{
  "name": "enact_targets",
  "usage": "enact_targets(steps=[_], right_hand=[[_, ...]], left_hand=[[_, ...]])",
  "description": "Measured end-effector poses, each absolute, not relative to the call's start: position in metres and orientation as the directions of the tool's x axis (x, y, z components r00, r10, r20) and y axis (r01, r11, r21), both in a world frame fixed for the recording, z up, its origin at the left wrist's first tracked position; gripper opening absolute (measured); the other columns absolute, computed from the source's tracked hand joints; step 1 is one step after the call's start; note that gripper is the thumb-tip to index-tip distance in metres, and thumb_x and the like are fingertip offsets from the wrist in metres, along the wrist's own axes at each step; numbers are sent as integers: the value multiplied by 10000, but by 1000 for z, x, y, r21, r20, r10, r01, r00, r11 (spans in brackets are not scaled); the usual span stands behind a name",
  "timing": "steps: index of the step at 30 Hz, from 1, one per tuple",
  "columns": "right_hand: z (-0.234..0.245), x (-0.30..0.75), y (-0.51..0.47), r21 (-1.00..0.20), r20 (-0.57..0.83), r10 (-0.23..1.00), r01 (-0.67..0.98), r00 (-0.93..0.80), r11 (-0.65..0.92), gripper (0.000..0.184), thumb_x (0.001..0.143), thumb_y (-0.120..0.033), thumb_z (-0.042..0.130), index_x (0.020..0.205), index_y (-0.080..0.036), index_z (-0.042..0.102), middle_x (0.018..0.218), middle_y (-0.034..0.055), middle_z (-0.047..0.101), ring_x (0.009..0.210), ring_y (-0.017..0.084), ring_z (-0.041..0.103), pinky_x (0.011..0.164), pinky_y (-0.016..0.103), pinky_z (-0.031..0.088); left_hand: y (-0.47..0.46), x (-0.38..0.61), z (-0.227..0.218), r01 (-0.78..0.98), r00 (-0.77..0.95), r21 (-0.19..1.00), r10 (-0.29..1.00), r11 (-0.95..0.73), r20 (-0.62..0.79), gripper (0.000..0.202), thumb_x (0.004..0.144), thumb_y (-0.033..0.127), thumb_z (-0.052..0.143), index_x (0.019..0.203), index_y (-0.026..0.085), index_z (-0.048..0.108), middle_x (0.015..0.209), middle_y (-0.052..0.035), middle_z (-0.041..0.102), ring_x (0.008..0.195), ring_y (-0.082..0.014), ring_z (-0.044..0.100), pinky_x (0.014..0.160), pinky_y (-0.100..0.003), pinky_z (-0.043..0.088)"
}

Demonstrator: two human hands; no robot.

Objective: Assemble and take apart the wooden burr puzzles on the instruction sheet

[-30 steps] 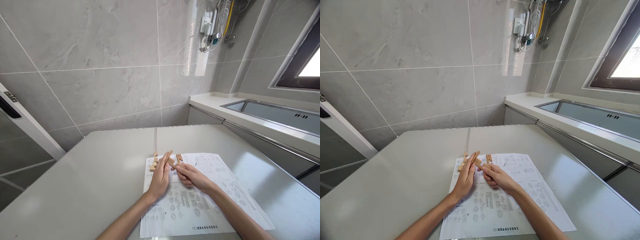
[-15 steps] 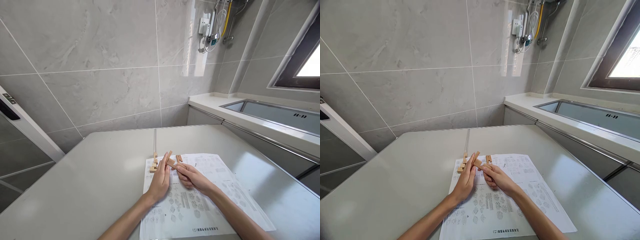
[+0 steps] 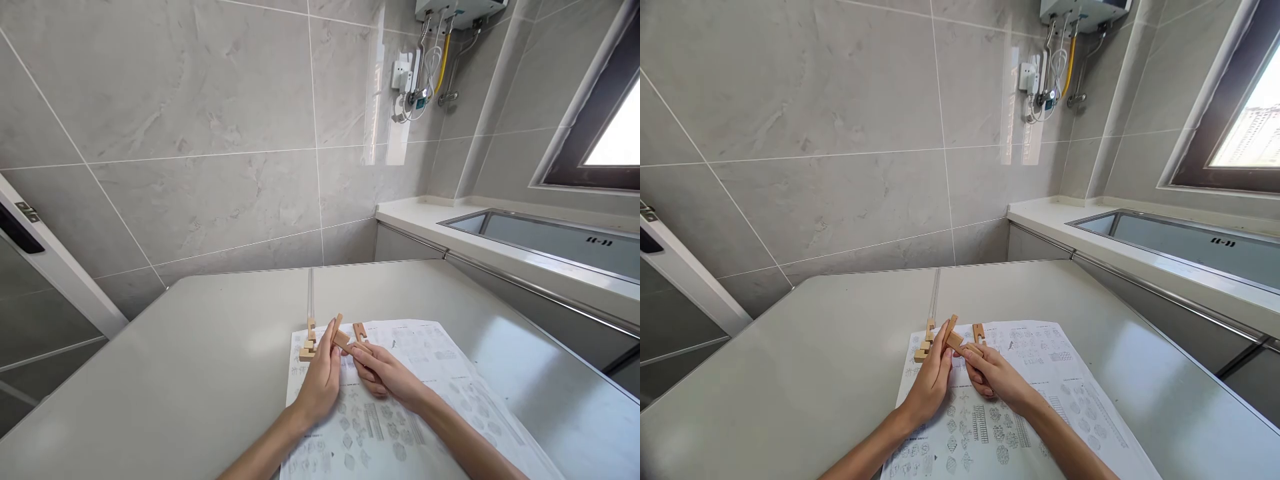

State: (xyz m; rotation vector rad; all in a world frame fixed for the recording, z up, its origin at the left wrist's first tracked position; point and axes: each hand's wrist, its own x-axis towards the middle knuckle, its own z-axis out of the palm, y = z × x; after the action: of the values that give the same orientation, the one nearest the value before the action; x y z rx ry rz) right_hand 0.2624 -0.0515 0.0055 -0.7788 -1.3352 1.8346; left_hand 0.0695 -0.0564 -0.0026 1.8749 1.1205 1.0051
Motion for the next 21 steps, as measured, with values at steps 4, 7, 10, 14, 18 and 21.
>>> enact_targets(steps=[4,7,10,14,18,21], right_hand=[[7,264,-52,-953,-77,810,-195,-582,-230,459,957,-667,644,937,-219,550,606,-114,381,396,42,241,396,229,134],[8,265,-52,-945,-90,799,-201,-594,-256,457,964,-660,641,1028,-209,603,603,-118,356,401,43,215,392,231,115],[9,266,-52,-936,-108,785,-204,-611,-288,439,974,-635,646,1055,-204,631,604,-116,346,409,43,190,391,232,104],[8,266,-52,-926,-108,781,-224,-616,-305,437,962,-616,675,1083,-196,654,589,-121,328,419,47,159,392,232,90],[5,263,-52,-931,-100,805,-229,-585,-282,465,943,-649,678,1055,-200,639,588,-120,345,424,46,171,393,226,115],[2,261,-53,-945,-98,821,-205,-562,-254,486,945,-673,658,1061,-202,629,593,-121,354,422,45,185,394,221,127]], left_hand=[[-55,68,3,347,317,857,908,-380,274,537,1144,368,288,1678,353,235,1746,7,288,1626,-210,226,1353,-476,188],[-55,67,8,349,320,856,907,-382,274,524,1143,372,290,1667,348,286,1728,12,333,1617,-217,258,1349,-471,206],[-55,65,10,348,336,852,900,-391,276,512,1142,364,300,1652,352,328,1706,16,382,1600,-220,304,1339,-468,236],[-54,64,10,365,335,846,903,-389,270,502,1139,357,319,1639,358,359,1679,11,431,1573,-225,360,1322,-472,279],[-53,64,5,369,335,838,898,-402,284,512,1141,372,303,1652,355,328,1692,6,408,1587,-230,332,1330,-489,256],[-53,64,0,370,340,838,898,-401,279,532,1144,370,290,1675,362,251,1716,6,361,1606,-219,287,1337,-489,235]])
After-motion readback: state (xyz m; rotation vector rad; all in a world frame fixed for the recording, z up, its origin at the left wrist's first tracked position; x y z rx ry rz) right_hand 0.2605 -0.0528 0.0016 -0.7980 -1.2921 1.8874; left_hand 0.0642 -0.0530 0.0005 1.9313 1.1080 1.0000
